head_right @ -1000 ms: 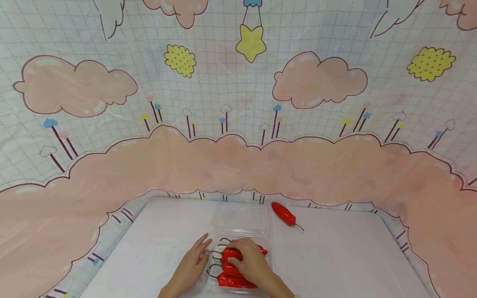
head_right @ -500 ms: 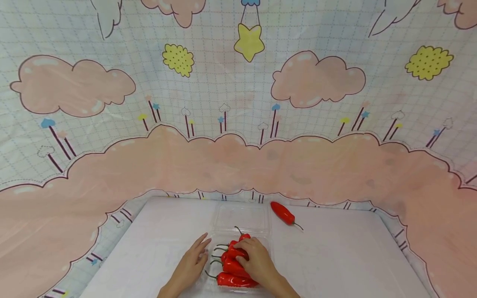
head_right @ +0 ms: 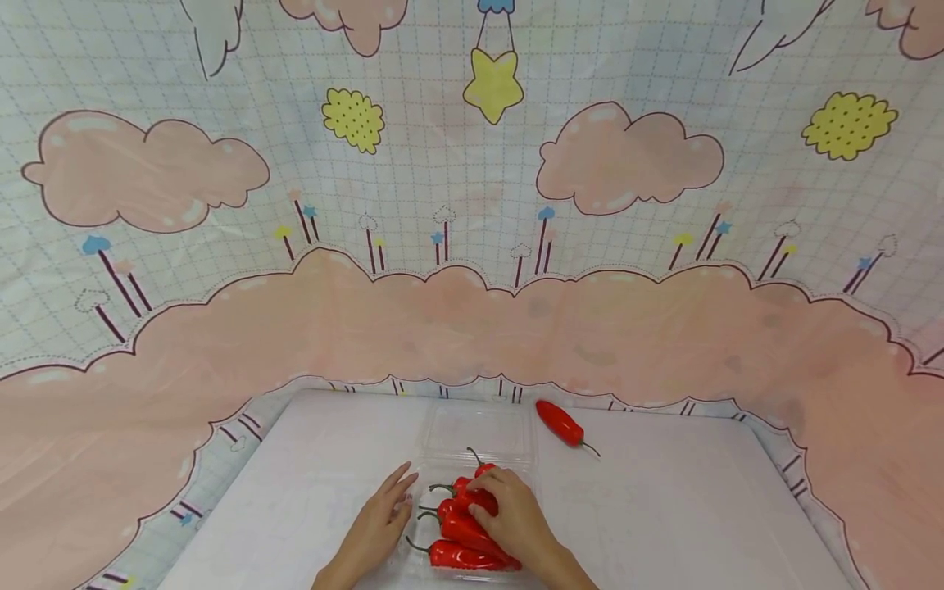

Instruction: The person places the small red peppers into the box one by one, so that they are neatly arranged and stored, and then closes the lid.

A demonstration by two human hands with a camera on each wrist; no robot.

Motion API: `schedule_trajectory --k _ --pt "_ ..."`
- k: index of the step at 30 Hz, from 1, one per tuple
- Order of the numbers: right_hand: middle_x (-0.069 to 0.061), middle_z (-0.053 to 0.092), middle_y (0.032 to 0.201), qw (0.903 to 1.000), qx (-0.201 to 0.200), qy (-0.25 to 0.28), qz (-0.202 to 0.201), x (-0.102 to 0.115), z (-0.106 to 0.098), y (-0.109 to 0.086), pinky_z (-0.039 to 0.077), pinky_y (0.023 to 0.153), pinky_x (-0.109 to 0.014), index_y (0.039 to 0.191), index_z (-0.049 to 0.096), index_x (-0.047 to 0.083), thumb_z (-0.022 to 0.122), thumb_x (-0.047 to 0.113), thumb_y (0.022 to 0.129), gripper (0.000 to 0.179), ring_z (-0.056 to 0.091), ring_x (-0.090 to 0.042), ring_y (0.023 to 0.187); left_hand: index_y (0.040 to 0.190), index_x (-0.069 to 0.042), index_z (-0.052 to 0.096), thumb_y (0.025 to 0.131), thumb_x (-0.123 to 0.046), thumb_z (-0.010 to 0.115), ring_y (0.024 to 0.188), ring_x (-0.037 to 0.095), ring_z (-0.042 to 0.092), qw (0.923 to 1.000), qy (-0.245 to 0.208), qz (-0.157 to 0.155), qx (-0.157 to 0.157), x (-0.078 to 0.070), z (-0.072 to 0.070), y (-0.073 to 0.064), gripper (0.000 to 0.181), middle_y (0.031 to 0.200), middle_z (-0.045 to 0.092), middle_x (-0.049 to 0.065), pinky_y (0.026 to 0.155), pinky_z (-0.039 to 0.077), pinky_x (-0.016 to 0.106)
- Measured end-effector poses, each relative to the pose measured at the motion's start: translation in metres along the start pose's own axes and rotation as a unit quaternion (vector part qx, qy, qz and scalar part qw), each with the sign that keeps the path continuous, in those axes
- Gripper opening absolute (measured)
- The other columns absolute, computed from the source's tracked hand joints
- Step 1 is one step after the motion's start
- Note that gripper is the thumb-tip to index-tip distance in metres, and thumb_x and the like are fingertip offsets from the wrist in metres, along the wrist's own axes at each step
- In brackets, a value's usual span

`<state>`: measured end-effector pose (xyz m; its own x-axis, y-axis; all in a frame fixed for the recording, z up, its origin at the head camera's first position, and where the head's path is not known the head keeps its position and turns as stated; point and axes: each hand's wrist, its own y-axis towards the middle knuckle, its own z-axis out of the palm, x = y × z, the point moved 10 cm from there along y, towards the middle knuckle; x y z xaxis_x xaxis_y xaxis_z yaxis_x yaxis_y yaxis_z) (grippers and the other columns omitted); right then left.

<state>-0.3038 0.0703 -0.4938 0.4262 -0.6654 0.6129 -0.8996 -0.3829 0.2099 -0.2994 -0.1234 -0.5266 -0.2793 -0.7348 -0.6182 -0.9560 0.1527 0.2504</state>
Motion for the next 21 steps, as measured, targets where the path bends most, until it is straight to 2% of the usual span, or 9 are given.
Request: schedule_trajectory --k 7,13,21 --pt "0.007 0.066 0.111 0.9998 -0.009 0.007 0.017 -0.003 -0.012 0.000 0.057 0.090 -0.041 0.110 0.070 0.023 0.076 0.023 0.085 0.026 0.062 -0.018 0.105 0.137 -0.007 0.056 0.095 -0.012 0.058 0.102 0.016 0.066 1.0000 0.002 -0.002 0.003 0.000 0.000 -0.001 0.042 0.152 0.046 0.008 0.082 0.055 0.036" --pt "0.007 0.067 0.111 0.9991 -0.033 0.023 0.016 -0.001 -0.026 -0.001 0.057 0.088 -0.040 0.110 0.071 0.019 0.076 0.021 0.085 0.025 0.063 -0.018 0.105 0.137 -0.006 0.056 0.095 -0.012 0.058 0.104 0.017 0.066 1.0000 0.003 -0.003 0.001 0.001 0.001 -0.001 0.042 0.151 0.046 0.008 0.084 0.055 0.039" --pt "0.004 0.069 0.111 0.9964 -0.047 0.062 0.032 -0.006 -0.045 -0.004 0.057 0.087 -0.047 0.111 0.070 0.019 0.075 0.016 0.086 0.026 0.063 -0.024 0.106 0.137 -0.005 0.056 0.096 -0.012 0.057 0.105 0.016 0.066 1.0000 -0.003 -0.008 0.003 0.001 0.001 0.000 0.042 0.152 0.045 0.007 0.087 0.055 0.040"
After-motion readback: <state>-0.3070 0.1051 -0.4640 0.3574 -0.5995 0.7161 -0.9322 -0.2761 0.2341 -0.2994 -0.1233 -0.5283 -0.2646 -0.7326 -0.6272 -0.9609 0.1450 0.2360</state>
